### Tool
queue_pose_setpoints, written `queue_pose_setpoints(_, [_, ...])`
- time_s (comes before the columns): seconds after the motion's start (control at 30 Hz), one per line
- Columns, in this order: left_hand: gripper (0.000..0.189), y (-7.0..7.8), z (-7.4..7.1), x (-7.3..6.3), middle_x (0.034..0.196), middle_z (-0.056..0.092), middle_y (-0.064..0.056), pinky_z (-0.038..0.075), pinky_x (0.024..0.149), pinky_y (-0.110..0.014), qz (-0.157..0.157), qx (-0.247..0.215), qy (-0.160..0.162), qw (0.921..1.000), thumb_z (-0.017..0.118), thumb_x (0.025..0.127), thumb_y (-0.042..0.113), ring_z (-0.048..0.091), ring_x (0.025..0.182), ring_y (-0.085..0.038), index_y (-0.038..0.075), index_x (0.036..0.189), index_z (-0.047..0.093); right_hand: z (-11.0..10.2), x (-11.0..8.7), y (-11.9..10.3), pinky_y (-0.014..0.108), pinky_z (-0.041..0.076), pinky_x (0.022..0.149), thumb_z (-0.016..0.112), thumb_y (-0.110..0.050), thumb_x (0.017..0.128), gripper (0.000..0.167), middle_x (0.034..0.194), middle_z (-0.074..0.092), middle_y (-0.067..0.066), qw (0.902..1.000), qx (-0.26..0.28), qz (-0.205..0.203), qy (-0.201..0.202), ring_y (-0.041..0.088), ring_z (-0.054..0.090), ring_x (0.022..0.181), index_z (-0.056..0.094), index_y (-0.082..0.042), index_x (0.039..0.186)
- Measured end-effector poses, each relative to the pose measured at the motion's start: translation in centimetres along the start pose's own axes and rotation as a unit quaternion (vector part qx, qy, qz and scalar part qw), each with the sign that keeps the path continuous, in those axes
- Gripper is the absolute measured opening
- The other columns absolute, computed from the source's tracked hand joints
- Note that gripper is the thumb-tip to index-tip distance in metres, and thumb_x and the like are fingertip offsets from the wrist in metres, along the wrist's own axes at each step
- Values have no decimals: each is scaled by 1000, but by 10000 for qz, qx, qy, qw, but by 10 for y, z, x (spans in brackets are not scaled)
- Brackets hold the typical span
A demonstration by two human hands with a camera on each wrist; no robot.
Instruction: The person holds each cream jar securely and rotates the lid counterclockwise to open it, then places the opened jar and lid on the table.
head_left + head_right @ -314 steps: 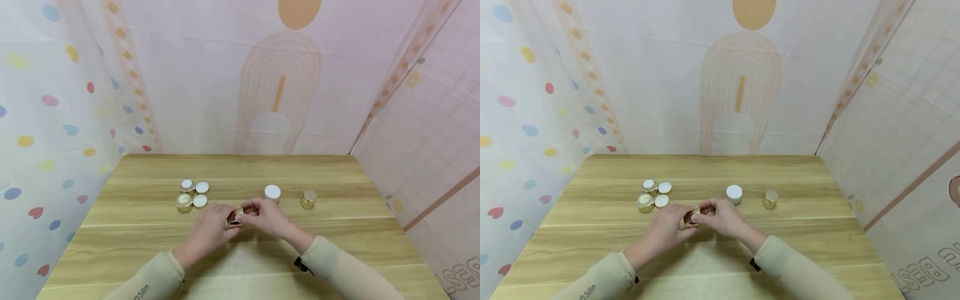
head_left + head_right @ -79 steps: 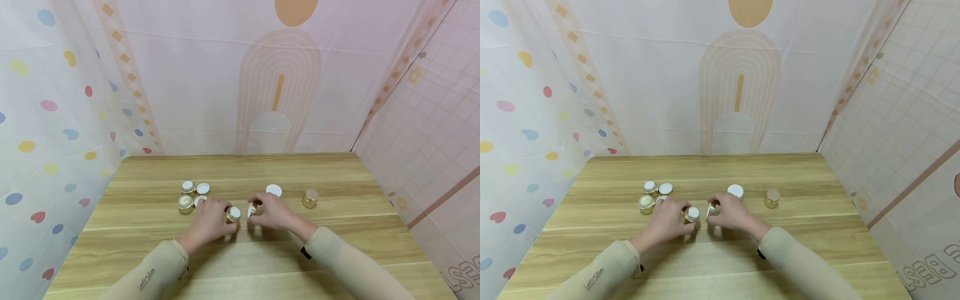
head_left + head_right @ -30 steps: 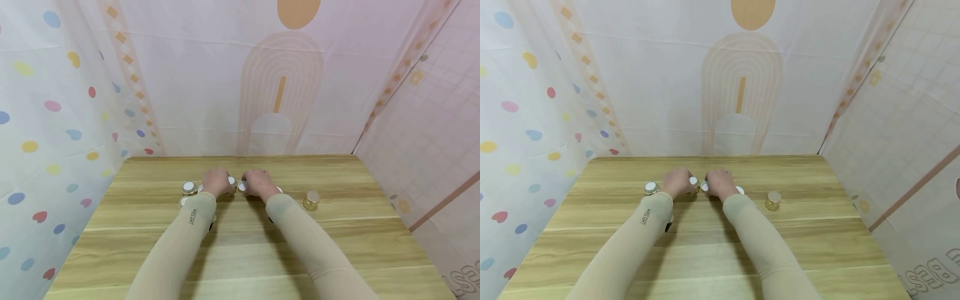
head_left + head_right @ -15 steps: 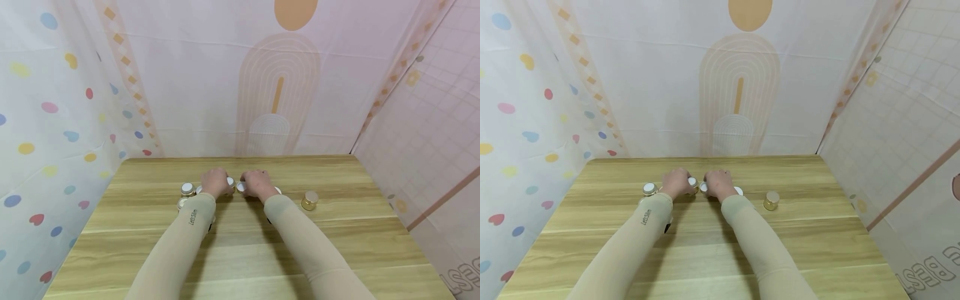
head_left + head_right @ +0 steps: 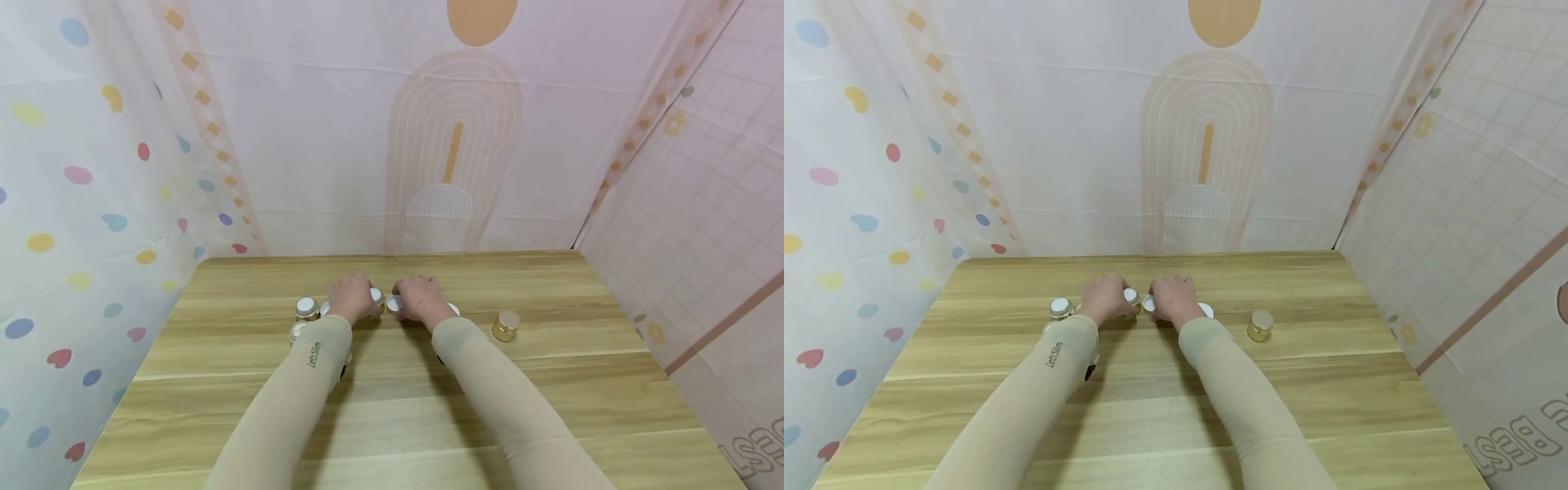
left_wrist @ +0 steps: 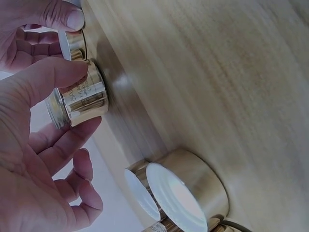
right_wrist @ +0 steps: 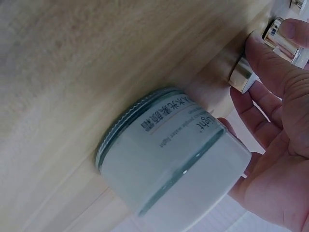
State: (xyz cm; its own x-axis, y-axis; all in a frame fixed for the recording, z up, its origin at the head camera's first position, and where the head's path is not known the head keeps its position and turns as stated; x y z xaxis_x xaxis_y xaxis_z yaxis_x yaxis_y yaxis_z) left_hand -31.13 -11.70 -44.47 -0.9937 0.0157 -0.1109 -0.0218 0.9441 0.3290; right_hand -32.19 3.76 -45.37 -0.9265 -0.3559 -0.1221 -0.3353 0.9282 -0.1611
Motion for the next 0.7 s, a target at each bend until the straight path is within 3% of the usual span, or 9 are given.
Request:
queue_pose_setpoints(0.23, [48, -4, 3, 2, 106, 76, -9, 52, 102, -54, -72, 250, -152, 9995, 89, 77, 34, 67, 101, -31, 10, 116, 75, 0, 0, -2, 50, 46, 107, 89, -41, 87, 54, 132, 76, 1, 9996, -280, -87, 58, 29, 65, 119, 72, -20, 134])
queue_pose_setpoints(0.43, [53, -1, -1, -1, 113, 73, -14, 47, 110, -61, -20, 174, -174, 9997, 88, 77, 32, 64, 115, -39, 6, 117, 66, 2, 1, -1, 49, 45, 105, 89, -41, 87, 50, 128, 75, 1, 9991, -407, -70, 84, 29, 65, 116, 72, -19, 129])
queue_pose_setpoints(0.57, [75, 9, -11, -9, 136, 69, -19, 39, 119, -64, 137, 156, -134, 9997, 89, 79, 33, 56, 136, -45, 3, 141, 59, 5, 1, 2, 49, 44, 107, 88, -43, 88, 55, 133, 73, 3, 9987, -504, -16, 123, 30, 64, 119, 70, -17, 133])
queue_pose_setpoints(0.7, [84, 15, -22, -20, 149, 63, -22, 36, 122, -64, 427, 225, -27, 9988, 85, 84, 34, 51, 141, -47, 3, 154, 51, 7, -3, 3, 49, 44, 108, 88, -48, 86, 55, 132, 73, 5, 9968, -723, 58, 325, 30, 63, 122, 67, -16, 126])
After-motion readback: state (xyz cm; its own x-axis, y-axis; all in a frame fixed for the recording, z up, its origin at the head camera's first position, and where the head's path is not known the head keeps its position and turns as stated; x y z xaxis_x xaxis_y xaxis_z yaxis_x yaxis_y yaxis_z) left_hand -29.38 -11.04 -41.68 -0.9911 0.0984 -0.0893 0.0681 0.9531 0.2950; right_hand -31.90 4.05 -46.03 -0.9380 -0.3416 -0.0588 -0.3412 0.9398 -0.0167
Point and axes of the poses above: each hand's wrist, its own x-axis towards the middle knuckle, its own z-axis out of the palm, y = z × x, the point moved 2 cm from there along x, towards the middle knuckle
